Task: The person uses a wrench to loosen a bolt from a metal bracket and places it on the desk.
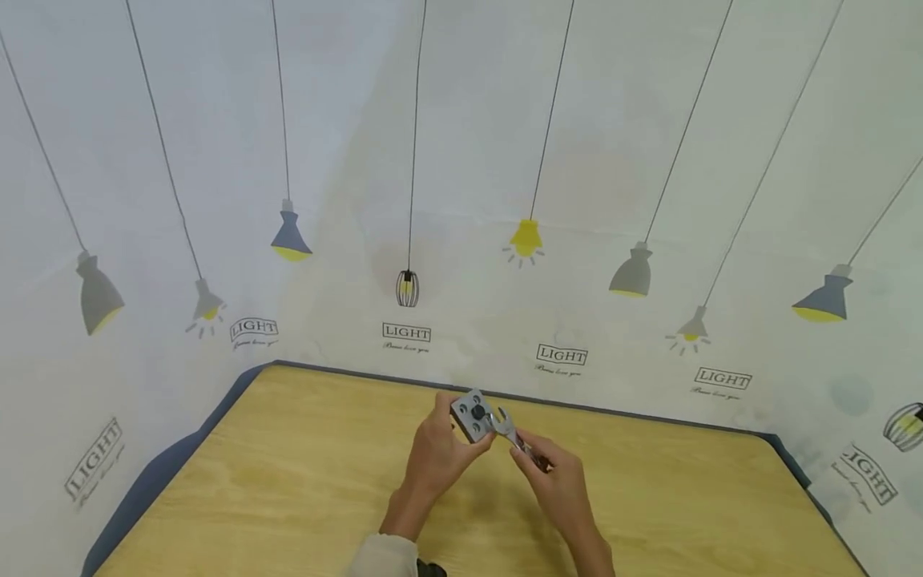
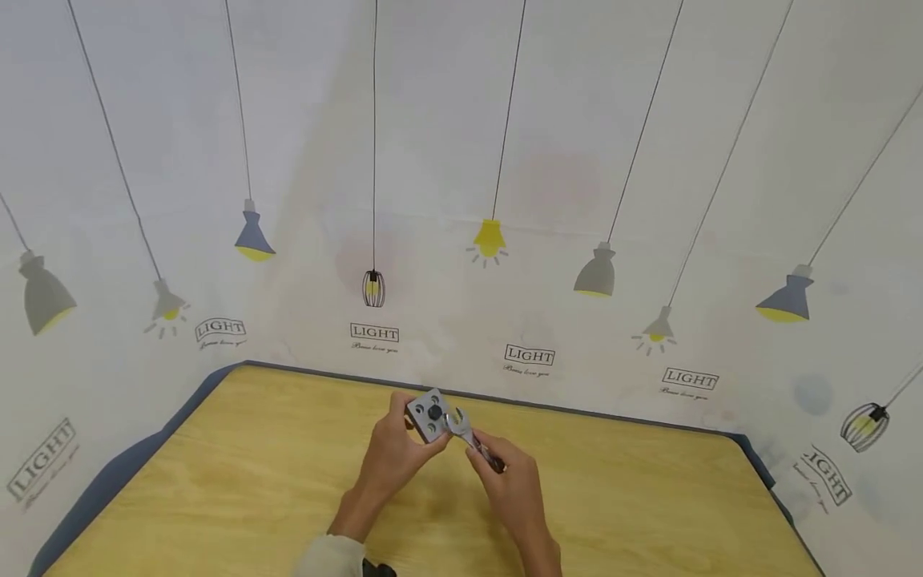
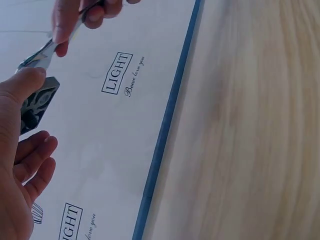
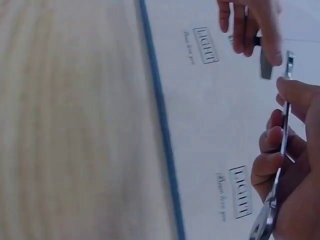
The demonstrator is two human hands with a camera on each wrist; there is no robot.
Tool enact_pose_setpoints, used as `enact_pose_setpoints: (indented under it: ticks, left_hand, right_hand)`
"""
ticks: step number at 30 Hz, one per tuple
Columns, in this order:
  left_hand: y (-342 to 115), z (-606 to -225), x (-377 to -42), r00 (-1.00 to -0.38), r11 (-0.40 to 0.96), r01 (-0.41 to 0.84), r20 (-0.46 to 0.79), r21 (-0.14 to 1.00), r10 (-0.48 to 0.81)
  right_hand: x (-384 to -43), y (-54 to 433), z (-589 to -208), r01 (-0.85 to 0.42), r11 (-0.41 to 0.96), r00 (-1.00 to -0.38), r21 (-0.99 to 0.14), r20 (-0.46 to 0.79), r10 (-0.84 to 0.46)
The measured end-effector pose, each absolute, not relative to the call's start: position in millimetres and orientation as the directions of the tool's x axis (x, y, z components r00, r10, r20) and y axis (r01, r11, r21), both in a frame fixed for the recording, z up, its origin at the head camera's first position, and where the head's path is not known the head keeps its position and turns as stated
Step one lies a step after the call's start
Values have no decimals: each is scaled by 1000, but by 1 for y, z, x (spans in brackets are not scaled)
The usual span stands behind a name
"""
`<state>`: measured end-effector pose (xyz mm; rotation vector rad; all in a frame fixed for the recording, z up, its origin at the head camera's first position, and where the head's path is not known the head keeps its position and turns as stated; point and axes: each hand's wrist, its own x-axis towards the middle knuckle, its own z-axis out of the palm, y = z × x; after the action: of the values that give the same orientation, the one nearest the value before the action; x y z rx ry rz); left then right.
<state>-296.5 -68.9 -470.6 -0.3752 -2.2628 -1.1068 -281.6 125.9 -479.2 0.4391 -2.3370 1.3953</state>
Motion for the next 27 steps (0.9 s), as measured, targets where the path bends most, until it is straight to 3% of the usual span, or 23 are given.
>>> enact_pose_setpoints:
  ticks: [4, 10, 20, 27]
  left_hand:
    - [-70, -470, -296, -708, 733, 500, 705, 461, 41]
    - [-69, -470, -294, -648, 790, 488, 761, 370, 43]
    - [-58, -469, -293, -610, 845, 443, 791, 301, 38]
    - [-63, -468, -290, -650, 793, 506, 754, 338, 93]
  right_hand:
    - [-276, 126, -467, -472, 480, -871, -739, 475, -125]
    - [-271, 124, -458, -427, 481, -901, -765, 401, -162]
    - [-266, 118, -448, -439, 513, -896, -737, 405, -185]
    - [-265, 123, -449, -457, 515, -887, -726, 419, -197]
